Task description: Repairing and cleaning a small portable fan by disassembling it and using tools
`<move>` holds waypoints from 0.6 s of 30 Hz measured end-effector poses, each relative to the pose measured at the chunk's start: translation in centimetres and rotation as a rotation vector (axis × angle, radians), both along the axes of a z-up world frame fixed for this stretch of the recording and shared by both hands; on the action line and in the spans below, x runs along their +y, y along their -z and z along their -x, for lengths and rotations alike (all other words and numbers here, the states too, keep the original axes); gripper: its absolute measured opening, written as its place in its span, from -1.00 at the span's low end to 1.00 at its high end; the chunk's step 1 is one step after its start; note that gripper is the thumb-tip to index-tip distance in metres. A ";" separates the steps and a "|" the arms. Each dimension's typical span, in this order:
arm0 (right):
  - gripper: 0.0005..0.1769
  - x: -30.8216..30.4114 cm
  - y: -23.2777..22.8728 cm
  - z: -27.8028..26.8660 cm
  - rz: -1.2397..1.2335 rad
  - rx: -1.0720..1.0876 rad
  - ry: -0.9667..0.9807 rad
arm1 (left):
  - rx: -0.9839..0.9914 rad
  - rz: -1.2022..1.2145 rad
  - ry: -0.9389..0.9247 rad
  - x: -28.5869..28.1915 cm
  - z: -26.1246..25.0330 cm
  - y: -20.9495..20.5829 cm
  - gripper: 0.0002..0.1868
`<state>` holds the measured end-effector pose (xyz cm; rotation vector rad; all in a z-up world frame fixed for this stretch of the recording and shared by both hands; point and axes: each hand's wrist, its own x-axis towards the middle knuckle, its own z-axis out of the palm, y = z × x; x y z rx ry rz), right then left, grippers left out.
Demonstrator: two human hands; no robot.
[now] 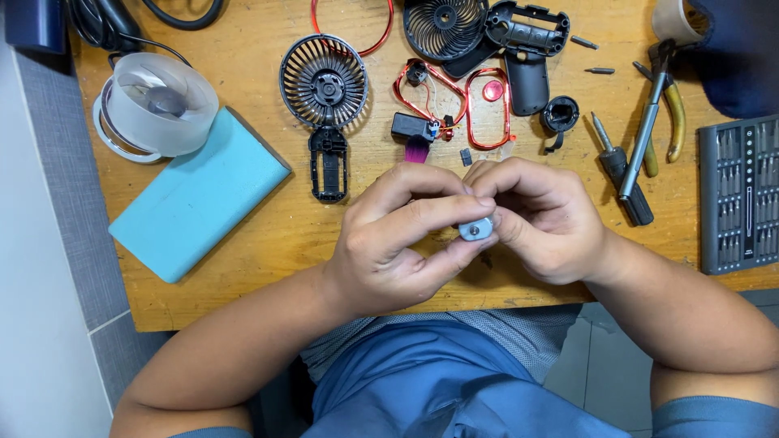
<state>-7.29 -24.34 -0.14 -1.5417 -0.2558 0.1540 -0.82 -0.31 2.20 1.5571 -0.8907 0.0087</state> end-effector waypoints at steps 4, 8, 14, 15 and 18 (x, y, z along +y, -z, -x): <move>-0.71 0.3 -0.7 -0.8 -0.062 -0.024 -0.048 | -0.077 0.002 -0.001 -0.1 -0.2 -0.1 -0.70; -0.66 0.7 -0.7 -1.1 -0.102 -0.053 -0.082 | -0.064 0.009 0.027 0.1 0.0 0.1 -0.70; -0.71 0.8 -0.8 -1.2 -0.125 -0.079 -0.095 | -0.048 0.027 0.031 0.2 0.0 0.0 -0.71; -0.71 0.8 -0.9 -1.3 -0.114 -0.087 -0.096 | -0.054 0.030 0.026 0.2 0.0 0.0 -0.72; -0.71 0.8 -0.9 -1.3 -0.106 -0.097 -0.098 | -0.058 0.031 0.016 0.2 0.0 -0.1 -0.72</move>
